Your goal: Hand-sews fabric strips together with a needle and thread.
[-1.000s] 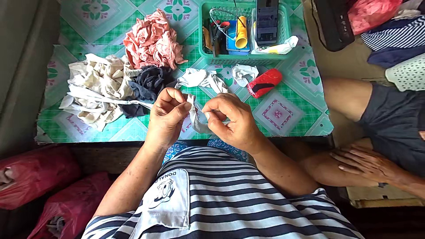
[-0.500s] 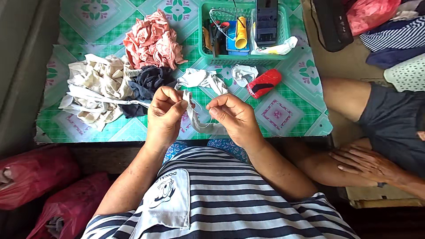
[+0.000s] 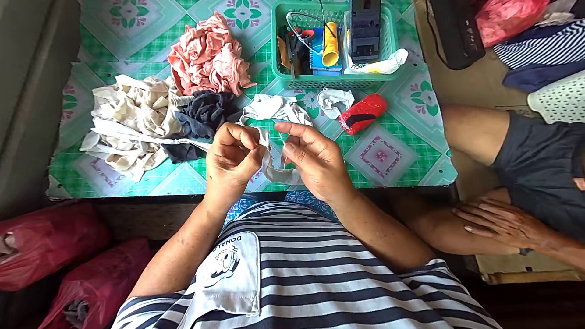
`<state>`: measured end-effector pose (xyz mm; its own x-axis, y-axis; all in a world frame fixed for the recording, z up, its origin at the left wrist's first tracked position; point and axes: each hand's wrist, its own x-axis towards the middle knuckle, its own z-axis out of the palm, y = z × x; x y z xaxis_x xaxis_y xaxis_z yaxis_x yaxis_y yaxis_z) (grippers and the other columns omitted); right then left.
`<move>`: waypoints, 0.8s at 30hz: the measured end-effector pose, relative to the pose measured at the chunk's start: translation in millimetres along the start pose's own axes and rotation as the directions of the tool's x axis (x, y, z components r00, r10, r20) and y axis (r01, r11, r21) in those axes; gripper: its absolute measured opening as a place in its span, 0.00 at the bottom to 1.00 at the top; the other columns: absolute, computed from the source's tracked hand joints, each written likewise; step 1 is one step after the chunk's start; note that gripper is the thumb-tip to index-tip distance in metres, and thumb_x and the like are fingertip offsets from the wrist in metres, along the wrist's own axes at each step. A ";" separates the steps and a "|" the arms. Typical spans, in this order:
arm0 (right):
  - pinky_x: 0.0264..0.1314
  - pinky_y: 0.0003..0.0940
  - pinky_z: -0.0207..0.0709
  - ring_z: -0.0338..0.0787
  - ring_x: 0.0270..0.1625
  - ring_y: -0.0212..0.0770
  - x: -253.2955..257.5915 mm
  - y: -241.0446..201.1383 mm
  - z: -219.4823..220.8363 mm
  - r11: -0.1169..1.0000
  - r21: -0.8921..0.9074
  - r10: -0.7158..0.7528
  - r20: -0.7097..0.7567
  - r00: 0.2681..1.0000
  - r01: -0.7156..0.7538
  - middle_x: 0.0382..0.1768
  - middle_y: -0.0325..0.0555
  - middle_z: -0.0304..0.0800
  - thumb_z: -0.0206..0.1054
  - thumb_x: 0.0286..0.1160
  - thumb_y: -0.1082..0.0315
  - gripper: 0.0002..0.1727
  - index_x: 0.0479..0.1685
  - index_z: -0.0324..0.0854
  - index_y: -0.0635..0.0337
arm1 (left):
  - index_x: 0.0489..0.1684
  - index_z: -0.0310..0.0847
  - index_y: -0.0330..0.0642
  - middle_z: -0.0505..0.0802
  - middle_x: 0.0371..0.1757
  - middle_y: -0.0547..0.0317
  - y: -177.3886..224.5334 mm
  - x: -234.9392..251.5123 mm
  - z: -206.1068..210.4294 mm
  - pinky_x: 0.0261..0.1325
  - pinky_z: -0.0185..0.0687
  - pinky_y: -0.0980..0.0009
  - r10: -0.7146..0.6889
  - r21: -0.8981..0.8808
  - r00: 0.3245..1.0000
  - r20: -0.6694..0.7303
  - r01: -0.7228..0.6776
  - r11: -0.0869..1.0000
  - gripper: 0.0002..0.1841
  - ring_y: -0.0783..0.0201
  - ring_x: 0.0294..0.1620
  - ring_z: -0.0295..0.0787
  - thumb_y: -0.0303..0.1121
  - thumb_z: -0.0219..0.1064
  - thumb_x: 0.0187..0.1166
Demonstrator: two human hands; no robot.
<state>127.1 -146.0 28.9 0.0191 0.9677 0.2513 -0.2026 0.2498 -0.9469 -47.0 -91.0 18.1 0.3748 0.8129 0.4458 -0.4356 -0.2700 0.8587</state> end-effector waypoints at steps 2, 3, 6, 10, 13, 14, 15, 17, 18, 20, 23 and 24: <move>0.47 0.25 0.84 0.86 0.40 0.27 1.4 1.3 0.6 0.994 0.101 -0.050 -0.017 0.999 0.052 0.49 0.41 0.89 0.58 0.85 0.75 0.13 0.60 0.84 0.65 | 0.45 0.77 0.52 0.88 0.46 0.67 -0.7 -0.3 0.3 0.52 0.87 0.75 -0.021 -0.009 1.000 -0.009 0.021 1.000 0.11 0.73 0.46 0.87 0.22 0.68 0.75; 0.47 0.26 0.84 0.86 0.41 0.27 2.2 1.6 1.3 0.986 0.152 -0.064 -0.015 0.998 0.066 0.47 0.40 0.89 0.57 0.86 0.75 0.11 0.56 0.84 0.62 | 0.45 0.77 0.52 0.88 0.46 0.67 -1.0 -0.5 0.5 0.52 0.87 0.75 -0.029 -0.014 0.999 -0.012 0.029 0.999 0.11 0.73 0.47 0.88 0.22 0.68 0.75; 0.49 0.28 0.83 0.85 0.44 0.31 5.3 2.1 1.0 0.960 0.258 -0.121 0.034 0.992 0.108 0.45 0.39 0.83 0.55 0.87 0.71 0.09 0.51 0.81 0.55 | 0.45 0.77 0.52 0.88 0.46 0.66 -1.8 0.5 2.1 0.52 0.87 0.75 -0.041 -0.034 0.999 -0.015 0.041 0.999 0.11 0.72 0.47 0.88 0.22 0.68 0.75; 0.48 0.28 0.84 0.87 0.46 0.32 6.4 -6.4 -10.0 0.954 0.203 -0.229 0.023 0.973 0.220 0.47 0.40 0.88 0.57 0.88 0.68 0.09 0.51 0.83 0.53 | 0.45 0.79 0.53 0.90 0.46 0.68 -4.3 1.6 -3.3 0.55 0.87 0.73 -0.035 -0.033 0.998 -0.049 0.034 0.999 0.10 0.72 0.48 0.89 0.24 0.69 0.76; 0.40 0.24 0.81 0.82 0.33 0.26 2.2 -17.9 -21.7 0.957 0.048 -0.285 -0.054 0.957 0.287 0.35 0.32 0.84 0.58 0.88 0.67 0.08 0.52 0.83 0.53 | 0.43 0.80 0.56 0.91 0.44 0.70 -5.4 3.8 -11.0 0.55 0.87 0.74 -0.020 -0.017 0.994 -0.108 0.018 1.000 0.11 0.74 0.47 0.89 0.24 0.69 0.76; 0.39 0.24 0.80 0.80 0.31 0.25 0.5 -21.0 -25.3 0.955 -0.003 -0.296 -0.079 0.952 0.297 0.33 0.31 0.82 0.57 0.88 0.67 0.08 0.51 0.83 0.52 | 0.43 0.79 0.56 0.91 0.44 0.70 -5.0 4.5 -13.0 0.55 0.87 0.74 -0.015 -0.015 0.992 -0.123 0.014 1.000 0.11 0.73 0.47 0.89 0.23 0.69 0.76; 0.39 0.24 0.80 0.79 0.30 0.25 -1.0 -23.7 -28.4 0.953 -0.049 -0.302 -0.106 0.947 0.298 0.32 0.29 0.80 0.57 0.88 0.67 0.08 0.51 0.83 0.52 | 0.42 0.79 0.56 0.91 0.43 0.70 -4.5 5.1 -14.1 0.55 0.86 0.74 -0.010 -0.012 0.991 -0.136 0.008 1.000 0.12 0.73 0.47 0.89 0.22 0.68 0.76; 0.39 0.25 0.80 0.79 0.29 0.25 -2.8 -26.9 -32.5 0.948 -0.110 -0.314 -0.163 0.935 0.299 0.30 0.29 0.79 0.55 0.88 0.68 0.09 0.51 0.82 0.53 | 0.43 0.79 0.56 0.92 0.44 0.70 -3.3 6.0 -14.7 0.55 0.87 0.75 -0.003 -0.008 0.988 -0.152 0.002 1.000 0.12 0.74 0.47 0.90 0.22 0.67 0.75; 0.39 0.25 0.80 0.79 0.29 0.26 -2.9 -27.6 -34.2 0.946 -0.135 -0.317 -0.182 0.931 0.295 0.30 0.29 0.79 0.55 0.88 0.69 0.09 0.51 0.81 0.53 | 0.43 0.79 0.56 0.92 0.44 0.70 -3.0 6.4 -14.3 0.55 0.87 0.75 0.001 -0.007 0.988 -0.153 -0.002 1.000 0.12 0.74 0.47 0.90 0.22 0.68 0.75; 0.43 0.26 0.82 0.83 0.34 0.26 -2.4 -27.2 -35.9 0.943 -0.187 -0.305 -0.166 0.938 0.274 0.34 0.30 0.82 0.54 0.87 0.70 0.09 0.52 0.81 0.54 | 0.43 0.79 0.57 0.91 0.44 0.71 -3.2 6.5 -12.4 0.55 0.86 0.75 0.007 -0.005 0.990 -0.141 -0.008 1.000 0.12 0.74 0.47 0.89 0.23 0.68 0.75; 0.51 0.28 0.86 0.87 0.49 0.29 -2.1 -19.9 -30.8 0.944 -0.227 -0.253 -0.034 0.967 0.239 0.49 0.37 0.86 0.60 0.85 0.70 0.08 0.50 0.84 0.59 | 0.43 0.79 0.56 0.90 0.44 0.70 -3.8 5.4 -7.4 0.55 0.87 0.75 0.028 0.006 0.994 -0.107 -0.028 1.000 0.11 0.74 0.47 0.89 0.23 0.69 0.75; 0.50 0.27 0.86 0.87 0.49 0.29 -2.4 -16.8 -26.2 0.956 -0.202 -0.219 -0.008 0.976 0.213 0.49 0.38 0.86 0.62 0.83 0.72 0.07 0.48 0.85 0.60 | 0.44 0.79 0.56 0.90 0.45 0.70 -3.9 5.1 -6.0 0.55 0.87 0.75 0.038 0.012 0.995 -0.090 -0.038 0.999 0.11 0.74 0.48 0.89 0.24 0.69 0.76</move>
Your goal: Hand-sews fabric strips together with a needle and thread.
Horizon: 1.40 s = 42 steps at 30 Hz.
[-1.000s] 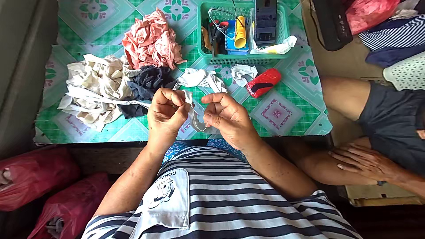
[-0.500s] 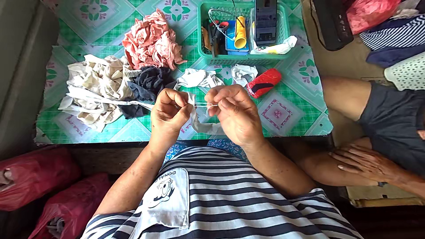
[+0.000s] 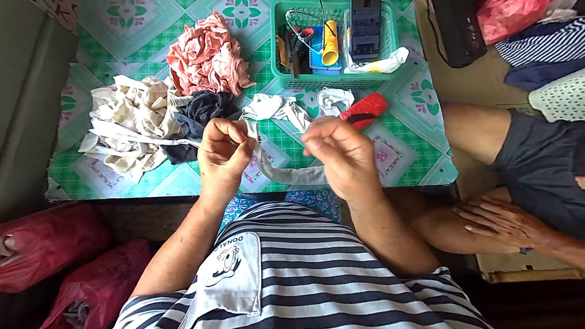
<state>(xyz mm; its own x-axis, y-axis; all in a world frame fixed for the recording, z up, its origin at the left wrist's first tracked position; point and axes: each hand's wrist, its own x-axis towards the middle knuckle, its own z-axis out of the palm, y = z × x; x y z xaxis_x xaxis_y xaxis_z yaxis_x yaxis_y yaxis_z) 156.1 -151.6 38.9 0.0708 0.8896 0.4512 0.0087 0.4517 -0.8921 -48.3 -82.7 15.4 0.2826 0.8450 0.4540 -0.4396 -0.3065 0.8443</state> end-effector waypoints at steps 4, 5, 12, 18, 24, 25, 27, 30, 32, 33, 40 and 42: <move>0.43 0.24 0.86 0.87 0.38 0.27 -3.9 2.1 18.4 0.968 0.189 0.146 0.097 0.985 -0.162 0.43 0.40 0.87 0.64 0.77 0.79 0.11 0.54 0.82 0.65 | 0.45 0.79 0.55 0.88 0.45 0.72 -0.4 -1.6 2.3 0.56 0.86 0.75 0.052 0.032 0.997 0.060 -0.054 0.998 0.11 0.74 0.49 0.87 0.24 0.69 0.77; 0.42 0.24 0.85 0.85 0.36 0.27 -3.7 1.2 20.7 0.954 0.229 0.173 0.116 0.978 -0.196 0.41 0.39 0.86 0.64 0.76 0.80 0.14 0.59 0.81 0.65 | 0.46 0.78 0.55 0.88 0.46 0.71 0.7 -1.9 2.7 0.55 0.86 0.75 0.066 0.053 0.995 0.073 -0.070 0.996 0.11 0.74 0.49 0.87 0.24 0.69 0.77; 0.37 0.24 0.82 0.83 0.32 0.29 -3.3 0.3 27.4 0.928 0.228 0.265 0.150 0.953 -0.294 0.32 0.39 0.81 0.63 0.75 0.80 0.20 0.67 0.75 0.66 | 0.45 0.75 0.52 0.85 0.46 0.71 4.7 -4.9 6.0 0.54 0.84 0.78 0.123 0.206 0.984 0.127 -0.148 0.967 0.11 0.76 0.50 0.85 0.22 0.67 0.75; 0.40 0.24 0.82 0.82 0.32 0.28 -4.7 3.2 27.9 0.934 0.224 0.260 0.105 0.960 -0.278 0.34 0.38 0.82 0.58 0.79 0.78 0.22 0.72 0.76 0.68 | 0.43 0.76 0.51 0.84 0.45 0.70 3.8 -4.9 5.8 0.53 0.83 0.79 0.152 0.236 0.976 0.154 -0.186 0.954 0.10 0.77 0.49 0.84 0.22 0.67 0.74; 0.43 0.27 0.83 0.82 0.33 0.28 -6.9 1.4 28.3 0.901 0.333 0.245 0.139 0.960 -0.278 0.34 0.37 0.81 0.57 0.78 0.78 0.23 0.73 0.75 0.68 | 0.43 0.76 0.50 0.85 0.45 0.69 2.3 -5.3 6.2 0.53 0.83 0.78 0.149 0.229 0.979 0.137 -0.178 0.957 0.10 0.76 0.49 0.84 0.22 0.67 0.74; 0.43 0.27 0.83 0.83 0.33 0.28 -7.5 1.1 28.2 0.898 0.331 0.253 0.151 0.956 -0.290 0.33 0.37 0.81 0.58 0.77 0.78 0.23 0.73 0.74 0.68 | 0.43 0.75 0.50 0.85 0.45 0.69 2.6 -5.0 5.7 0.53 0.83 0.78 0.151 0.230 0.979 0.135 -0.179 0.957 0.10 0.75 0.49 0.84 0.22 0.67 0.74; 0.41 0.26 0.83 0.83 0.32 0.29 -8.4 1.6 28.9 0.896 0.317 0.274 0.158 0.949 -0.312 0.33 0.38 0.81 0.58 0.76 0.79 0.24 0.73 0.74 0.68 | 0.43 0.75 0.50 0.85 0.45 0.69 3.1 -4.6 5.6 0.53 0.83 0.77 0.155 0.232 0.978 0.139 -0.185 0.955 0.10 0.75 0.49 0.84 0.22 0.67 0.74; 0.41 0.25 0.83 0.83 0.33 0.28 -8.1 3.2 29.8 0.898 0.292 0.300 0.138 0.944 -0.328 0.35 0.39 0.83 0.58 0.77 0.79 0.23 0.73 0.75 0.68 | 0.43 0.76 0.50 0.85 0.45 0.70 3.3 -5.0 7.2 0.52 0.83 0.79 0.158 0.233 0.975 0.154 -0.191 0.954 0.10 0.76 0.49 0.84 0.22 0.67 0.74; 0.43 0.25 0.83 0.84 0.35 0.27 -7.3 4.0 30.4 0.899 0.305 0.290 0.126 0.949 -0.315 0.38 0.39 0.85 0.57 0.79 0.78 0.21 0.71 0.77 0.68 | 0.43 0.76 0.50 0.85 0.45 0.70 2.4 -5.6 7.7 0.52 0.83 0.79 0.156 0.227 0.974 0.162 -0.191 0.955 0.10 0.76 0.49 0.84 0.22 0.67 0.74; 0.43 0.25 0.83 0.84 0.36 0.27 -7.2 4.8 30.8 0.898 0.323 0.274 0.115 0.955 -0.297 0.42 0.40 0.87 0.57 0.80 0.77 0.19 0.68 0.79 0.68 | 0.43 0.76 0.50 0.85 0.45 0.69 2.0 -5.9 7.8 0.52 0.83 0.79 0.153 0.222 0.975 0.162 -0.187 0.957 0.10 0.76 0.49 0.84 0.22 0.67 0.74; 0.46 0.27 0.84 0.86 0.39 0.29 -4.5 12.2 37.8 0.813 0.527 0.226 0.104 0.968 -0.247 0.41 0.37 0.86 0.55 0.84 0.74 0.10 0.49 0.82 0.53 | 0.43 0.76 0.50 0.84 0.44 0.69 -1.0 -7.2 12.4 0.50 0.83 0.80 0.141 0.196 0.976 0.169 -0.173 0.965 0.11 0.76 0.47 0.83 0.21 0.67 0.74; 0.47 0.27 0.83 0.85 0.43 0.30 -1.8 13.3 35.8 0.825 0.524 0.194 0.092 0.977 -0.213 0.44 0.37 0.85 0.55 0.86 0.70 0.10 0.49 0.82 0.51 | 0.44 0.76 0.50 0.85 0.44 0.69 -0.2 -7.2 12.1 0.50 0.84 0.79 0.119 0.162 0.979 0.168 -0.146 0.976 0.11 0.76 0.47 0.84 0.22 0.67 0.74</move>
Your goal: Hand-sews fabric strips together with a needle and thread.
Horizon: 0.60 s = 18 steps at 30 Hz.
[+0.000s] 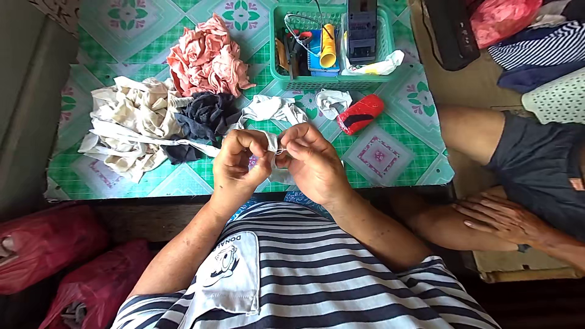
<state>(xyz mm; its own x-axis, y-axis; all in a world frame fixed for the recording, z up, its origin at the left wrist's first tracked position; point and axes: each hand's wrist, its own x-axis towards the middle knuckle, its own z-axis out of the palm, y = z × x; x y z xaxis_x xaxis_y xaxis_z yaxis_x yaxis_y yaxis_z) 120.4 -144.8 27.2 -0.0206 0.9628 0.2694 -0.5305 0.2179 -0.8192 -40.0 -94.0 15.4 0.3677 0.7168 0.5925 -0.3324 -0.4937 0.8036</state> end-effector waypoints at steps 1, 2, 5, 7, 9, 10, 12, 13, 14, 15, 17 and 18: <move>0.47 0.27 0.82 0.85 0.46 0.30 2.0 -2.0 -3.3 0.999 -0.024 -0.036 0.006 0.999 0.036 0.47 0.37 0.84 0.55 0.86 0.68 0.09 0.49 0.82 0.50 | 0.45 0.76 0.50 0.86 0.45 0.68 0.5 -0.3 -1.2 0.51 0.85 0.78 -0.022 -0.029 1.000 -0.005 0.022 0.999 0.11 0.75 0.47 0.85 0.22 0.67 0.75; 0.47 0.26 0.82 0.86 0.47 0.30 4.0 -5.9 -7.9 0.996 -0.051 -0.069 0.005 0.998 0.069 0.50 0.37 0.86 0.55 0.87 0.67 0.10 0.49 0.83 0.49 | 0.45 0.76 0.50 0.87 0.45 0.68 0.7 -0.6 -3.0 0.51 0.86 0.77 -0.049 -0.066 0.999 -0.013 0.048 0.997 0.11 0.74 0.47 0.86 0.22 0.68 0.75; 0.46 0.27 0.83 0.86 0.39 0.28 8.1 -26.6 -28.1 0.976 -0.140 -0.173 -0.024 0.985 0.168 0.38 0.33 0.86 0.55 0.89 0.66 0.10 0.50 0.83 0.48 | 0.45 0.77 0.53 0.89 0.47 0.68 0.1 -1.5 -13.9 0.52 0.87 0.74 -0.117 -0.146 0.992 -0.044 0.110 0.983 0.10 0.72 0.48 0.88 0.24 0.69 0.77; 0.45 0.30 0.83 0.84 0.33 0.28 9.1 -43.8 -47.6 0.946 -0.213 -0.265 -0.082 0.961 0.242 0.30 0.28 0.84 0.56 0.86 0.68 0.10 0.48 0.84 0.47 | 0.45 0.79 0.56 0.91 0.47 0.71 -3.7 -2.5 -27.2 0.55 0.88 0.73 -0.135 -0.124 0.988 -0.078 0.125 0.984 0.10 0.73 0.49 0.90 0.27 0.71 0.77; 0.42 0.31 0.83 0.82 0.29 0.29 7.8 -60.1 -63.0 0.909 -0.287 -0.354 -0.149 0.923 0.302 0.25 0.28 0.81 0.54 0.85 0.70 0.10 0.46 0.83 0.48 | 0.45 0.79 0.58 0.91 0.45 0.73 -7.3 -3.0 -37.0 0.54 0.87 0.74 -0.148 -0.094 0.982 -0.118 0.137 0.986 0.10 0.74 0.47 0.89 0.27 0.71 0.76; 0.40 0.31 0.83 0.82 0.28 0.29 7.1 -64.2 -64.7 0.893 -0.310 -0.390 -0.173 0.904 0.326 0.25 0.29 0.80 0.54 0.85 0.72 0.11 0.46 0.82 0.49 | 0.44 0.78 0.58 0.91 0.45 0.74 -7.9 -3.2 -37.1 0.52 0.87 0.76 -0.159 -0.085 0.979 -0.126 0.149 0.985 0.11 0.76 0.46 0.89 0.26 0.70 0.76; 0.39 0.29 0.83 0.81 0.27 0.29 5.8 -66.2 -61.9 0.864 -0.352 -0.440 -0.180 0.880 0.360 0.27 0.30 0.80 0.54 0.85 0.74 0.10 0.47 0.81 0.52 | 0.44 0.78 0.58 0.92 0.46 0.73 -8.5 -3.7 -32.9 0.53 0.88 0.76 -0.186 -0.105 0.973 -0.133 0.173 0.979 0.11 0.75 0.47 0.90 0.26 0.70 0.76; 0.38 0.29 0.83 0.81 0.27 0.29 6.0 -66.2 -60.0 0.853 -0.364 -0.457 -0.176 0.872 0.374 0.27 0.30 0.80 0.55 0.84 0.74 0.10 0.47 0.81 0.52 | 0.44 0.79 0.58 0.92 0.46 0.72 -8.4 -2.8 -30.7 0.53 0.88 0.75 -0.201 -0.125 0.970 -0.137 0.185 0.975 0.11 0.74 0.47 0.90 0.25 0.70 0.75; 0.39 0.28 0.83 0.81 0.28 0.28 6.4 -66.0 -58.7 0.842 -0.382 -0.467 -0.163 0.869 0.381 0.27 0.29 0.80 0.55 0.84 0.74 0.09 0.48 0.80 0.52 | 0.44 0.78 0.57 0.92 0.46 0.71 -7.4 -1.0 -29.3 0.54 0.88 0.74 -0.214 -0.148 0.967 -0.137 0.193 0.970 0.12 0.73 0.47 0.91 0.25 0.69 0.76; 0.39 0.28 0.82 0.81 0.29 0.28 6.3 -66.1 -58.4 0.833 -0.401 -0.468 -0.139 0.873 0.383 0.28 0.29 0.80 0.55 0.85 0.73 0.09 0.48 0.81 0.52 | 0.44 0.79 0.57 0.92 0.45 0.71 -5.5 0.8 -28.4 0.54 0.89 0.73 -0.222 -0.163 0.965 -0.138 0.199 0.966 0.12 0.73 0.47 0.91 0.24 0.68 0.76; 0.42 0.30 0.83 0.82 0.31 0.28 3.5 -73.7 -61.8 0.800 -0.468 -0.467 -0.094 0.879 0.376 0.30 0.27 0.82 0.56 0.86 0.70 0.09 0.50 0.82 0.49 | 0.44 0.79 0.56 0.92 0.46 0.69 0.7 4.1 -27.4 0.55 0.89 0.72 -0.229 -0.183 0.963 -0.142 0.202 0.962 0.11 0.72 0.47 0.91 0.24 0.68 0.75; 0.43 0.30 0.84 0.83 0.31 0.27 0.3 -81.9 -63.7 0.779 -0.505 -0.470 -0.079 0.879 0.371 0.29 0.26 0.82 0.55 0.87 0.68 0.09 0.49 0.82 0.47 | 0.44 0.79 0.56 0.92 0.45 0.69 6.7 5.2 -25.3 0.54 0.89 0.71 -0.231 -0.190 0.963 -0.140 0.203 0.961 0.11 0.71 0.46 0.91 0.25 0.70 0.75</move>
<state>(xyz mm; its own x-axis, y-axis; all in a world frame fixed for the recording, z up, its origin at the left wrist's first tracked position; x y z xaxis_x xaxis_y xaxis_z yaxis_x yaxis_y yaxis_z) 217.8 -152.2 62.1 0.2985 0.7567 0.5816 0.0072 0.6076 -0.7942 -62.3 -81.1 22.5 0.3093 0.8730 0.3771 -0.4098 -0.2355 0.8812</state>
